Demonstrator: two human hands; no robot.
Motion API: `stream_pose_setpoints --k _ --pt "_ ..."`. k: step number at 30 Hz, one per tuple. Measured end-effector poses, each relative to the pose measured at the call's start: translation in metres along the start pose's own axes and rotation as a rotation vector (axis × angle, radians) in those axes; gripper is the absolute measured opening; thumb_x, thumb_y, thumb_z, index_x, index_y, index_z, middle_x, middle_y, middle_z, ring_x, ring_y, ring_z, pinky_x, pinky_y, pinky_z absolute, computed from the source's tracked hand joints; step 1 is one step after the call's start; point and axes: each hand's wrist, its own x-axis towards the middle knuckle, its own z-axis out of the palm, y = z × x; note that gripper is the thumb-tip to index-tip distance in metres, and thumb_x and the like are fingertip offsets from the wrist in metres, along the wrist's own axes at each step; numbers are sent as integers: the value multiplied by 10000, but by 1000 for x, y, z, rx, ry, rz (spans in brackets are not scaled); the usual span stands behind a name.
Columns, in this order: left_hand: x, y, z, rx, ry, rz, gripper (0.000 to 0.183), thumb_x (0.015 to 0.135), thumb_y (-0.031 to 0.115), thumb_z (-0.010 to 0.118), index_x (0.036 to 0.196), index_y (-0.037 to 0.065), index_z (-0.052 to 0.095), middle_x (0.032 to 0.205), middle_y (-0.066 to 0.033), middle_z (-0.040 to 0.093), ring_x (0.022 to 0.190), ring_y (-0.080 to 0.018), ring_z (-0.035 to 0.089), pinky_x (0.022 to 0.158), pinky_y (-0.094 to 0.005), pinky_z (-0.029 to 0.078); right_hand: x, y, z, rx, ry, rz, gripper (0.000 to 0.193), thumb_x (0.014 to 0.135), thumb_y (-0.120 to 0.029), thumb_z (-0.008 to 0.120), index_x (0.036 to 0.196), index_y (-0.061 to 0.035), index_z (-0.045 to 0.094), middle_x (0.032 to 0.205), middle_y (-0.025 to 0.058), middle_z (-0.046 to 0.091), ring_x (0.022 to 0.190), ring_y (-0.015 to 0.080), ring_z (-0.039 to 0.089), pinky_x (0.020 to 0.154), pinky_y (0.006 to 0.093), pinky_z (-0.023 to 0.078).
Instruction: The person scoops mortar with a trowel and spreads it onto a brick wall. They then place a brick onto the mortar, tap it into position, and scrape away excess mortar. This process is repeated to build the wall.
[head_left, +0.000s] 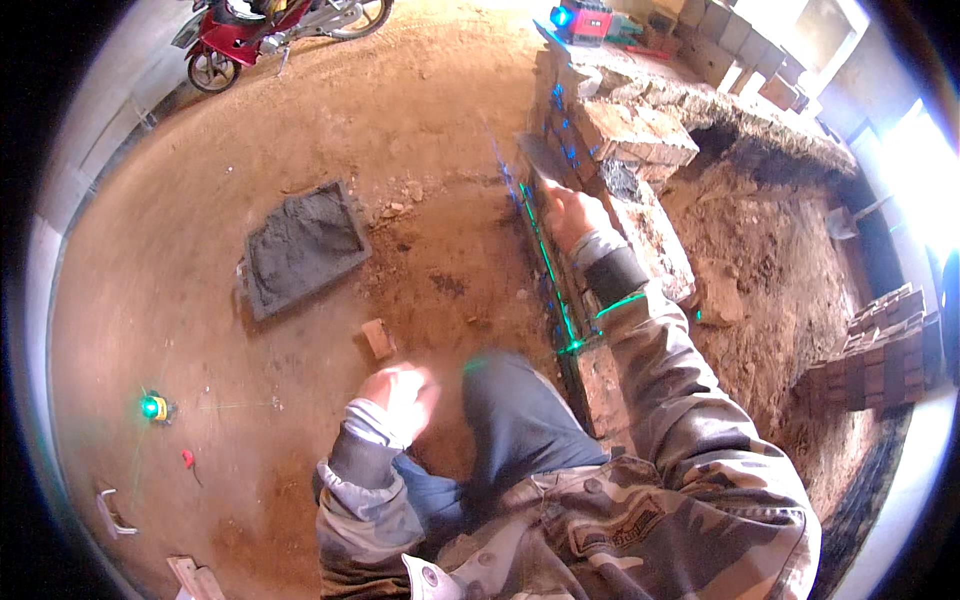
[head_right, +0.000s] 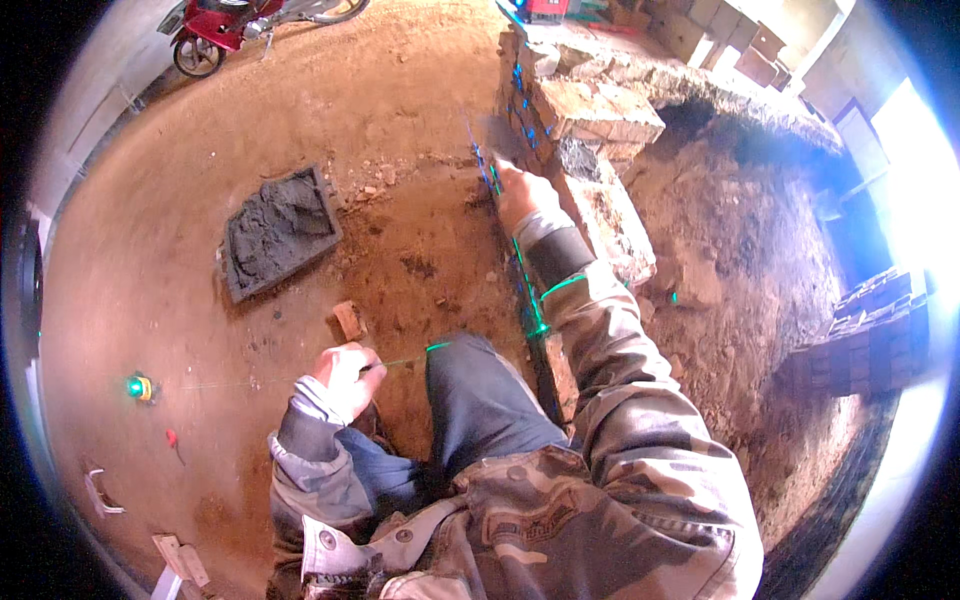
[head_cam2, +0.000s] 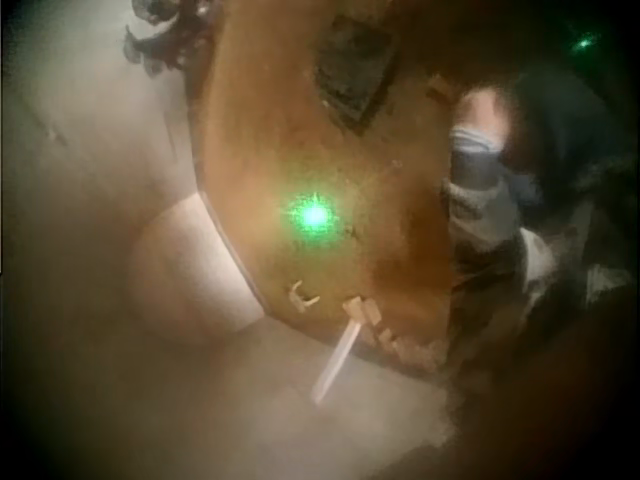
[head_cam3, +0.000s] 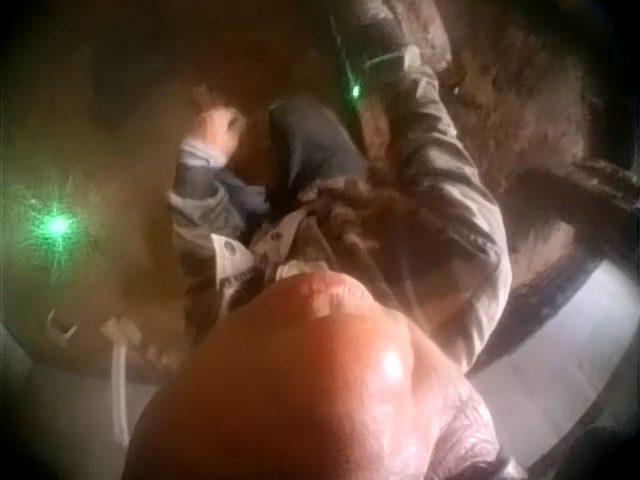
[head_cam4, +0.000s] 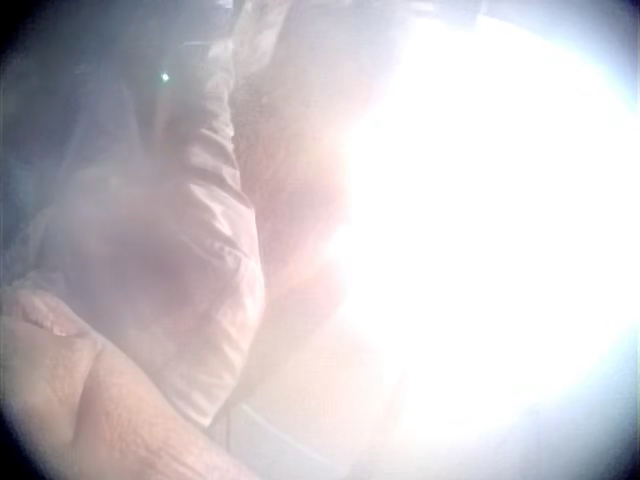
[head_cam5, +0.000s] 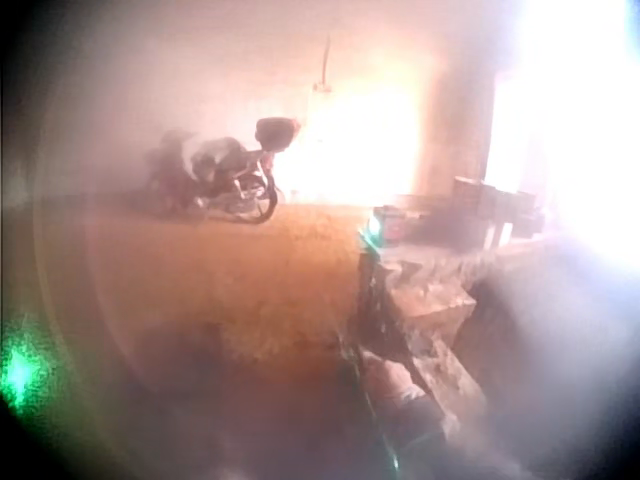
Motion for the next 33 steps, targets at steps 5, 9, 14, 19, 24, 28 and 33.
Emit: stream_pose_setpoints --k 5,9,14,19,24,28,33 --pt "5 10 -3 19 -25 30 173 834 167 665 821 -4 690 810 -232 661 802 -423 657 708 -470 523 -11 24 7 46 56 75 371 912 -194 540 1279 -235 580 856 208 704 855 430 691 734 534 558" --pt "7 5 1 11 -10 55 161 846 167 674 833 8 694 807 -200 667 764 -360 673 679 -428 522 -87 23 57 303 300 -225 343 883 -146 614 1214 -105 534 726 230 657 691 441 668 569 549 508" --pt "19 6 2 -34 -91 2 161 848 171 694 812 14 687 819 -192 681 760 -353 671 671 -421 522 -215 9 51 386 -339 275 320 832 -287 696 997 -15 666 794 263 652 774 452 663 679 478 519" --pt "28 8 3 -42 -138 2 185 853 182 700 799 6 680 800 -189 674 745 -347 667 680 -411 521 -278 32 18 366 -371 464 307 885 -313 660 853 -13 601 799 273 658 789 471 648 699 513 510" --pt "31 3 3 -5 -142 4 204 857 198 704 793 6 677 779 -187 665 733 -346 662 675 -412 515 -262 20 -16 357 -230 266 209 887 -223 632 908 -29 559 768 233 625 769 461 635 662 492 502" --pt "38 0 10 8 -135 27 214 856 209 706 788 9 676 771 -185 660 722 -348 656 664 -416 509 -233 27 -10 298 -161 86 226 886 -197 652 996 -38 535 826 227 637 818 454 640 687 507 519" --pt "32 4 10 -5 -110 13 207 848 212 711 784 18 677 771 -182 662 712 -345 653 654 -419 504 -215 68 6 117 -197 251 266 901 -255 630 988 -15 556 876 276 670 824 479 662 743 553 537"
